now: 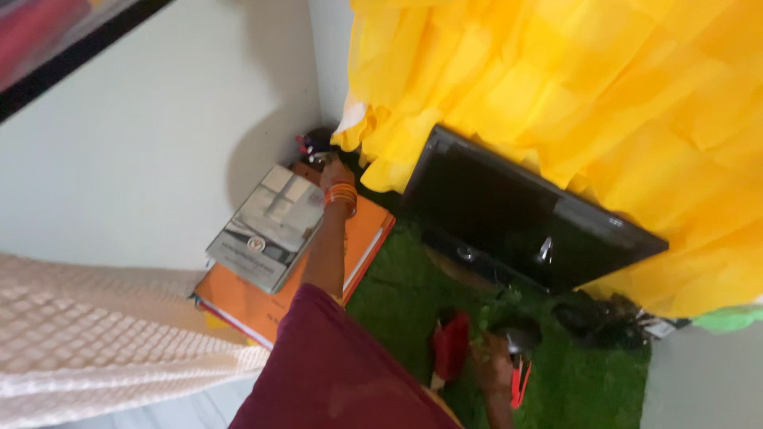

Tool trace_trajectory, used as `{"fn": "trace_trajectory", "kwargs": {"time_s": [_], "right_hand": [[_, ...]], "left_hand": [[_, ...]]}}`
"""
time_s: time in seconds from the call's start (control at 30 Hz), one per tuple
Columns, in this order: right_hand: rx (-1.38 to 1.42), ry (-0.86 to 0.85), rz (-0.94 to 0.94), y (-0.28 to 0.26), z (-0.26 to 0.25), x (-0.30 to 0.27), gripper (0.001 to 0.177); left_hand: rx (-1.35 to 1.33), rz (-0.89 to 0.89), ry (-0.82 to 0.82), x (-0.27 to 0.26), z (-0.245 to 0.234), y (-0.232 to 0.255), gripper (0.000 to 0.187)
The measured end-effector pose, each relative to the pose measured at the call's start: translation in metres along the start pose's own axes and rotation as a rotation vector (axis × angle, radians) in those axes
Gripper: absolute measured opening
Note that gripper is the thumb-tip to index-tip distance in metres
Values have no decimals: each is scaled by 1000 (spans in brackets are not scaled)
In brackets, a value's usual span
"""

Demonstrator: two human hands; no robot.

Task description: The person wipes the covers of stacked files and a green notebook with a red cloth, then wipes a computer mouse and a small black device on a green mat. The person also empties a pen holder, wipes the pens and pencils individually, and places them back on the mat.

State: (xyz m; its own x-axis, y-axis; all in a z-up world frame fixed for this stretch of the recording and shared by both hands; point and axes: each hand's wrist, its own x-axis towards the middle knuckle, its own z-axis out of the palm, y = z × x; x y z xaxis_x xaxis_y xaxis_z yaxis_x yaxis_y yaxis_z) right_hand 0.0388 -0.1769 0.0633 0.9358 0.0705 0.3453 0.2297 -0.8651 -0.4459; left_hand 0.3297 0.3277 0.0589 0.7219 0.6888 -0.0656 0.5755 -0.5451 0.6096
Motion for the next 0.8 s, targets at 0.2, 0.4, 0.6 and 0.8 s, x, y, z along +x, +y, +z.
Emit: {"fn": "trace_trajectory", "kwargs": {"time_s": [0.2, 0.4, 0.6, 0.8], "right_hand": [[49, -113, 41, 9, -12, 10, 38], [106, -106, 96, 10, -2, 15, 38], [117, -168, 184, 15, 1, 12, 35], [141, -180, 53, 19, 12, 19, 35]], "left_hand": [[10, -128, 26, 21, 11, 11, 26], [85, -162, 134, 30, 16, 13, 18], [79, -87, 230, 22, 0, 12, 21], [84, 161, 405, -25, -27, 13, 31]]}}
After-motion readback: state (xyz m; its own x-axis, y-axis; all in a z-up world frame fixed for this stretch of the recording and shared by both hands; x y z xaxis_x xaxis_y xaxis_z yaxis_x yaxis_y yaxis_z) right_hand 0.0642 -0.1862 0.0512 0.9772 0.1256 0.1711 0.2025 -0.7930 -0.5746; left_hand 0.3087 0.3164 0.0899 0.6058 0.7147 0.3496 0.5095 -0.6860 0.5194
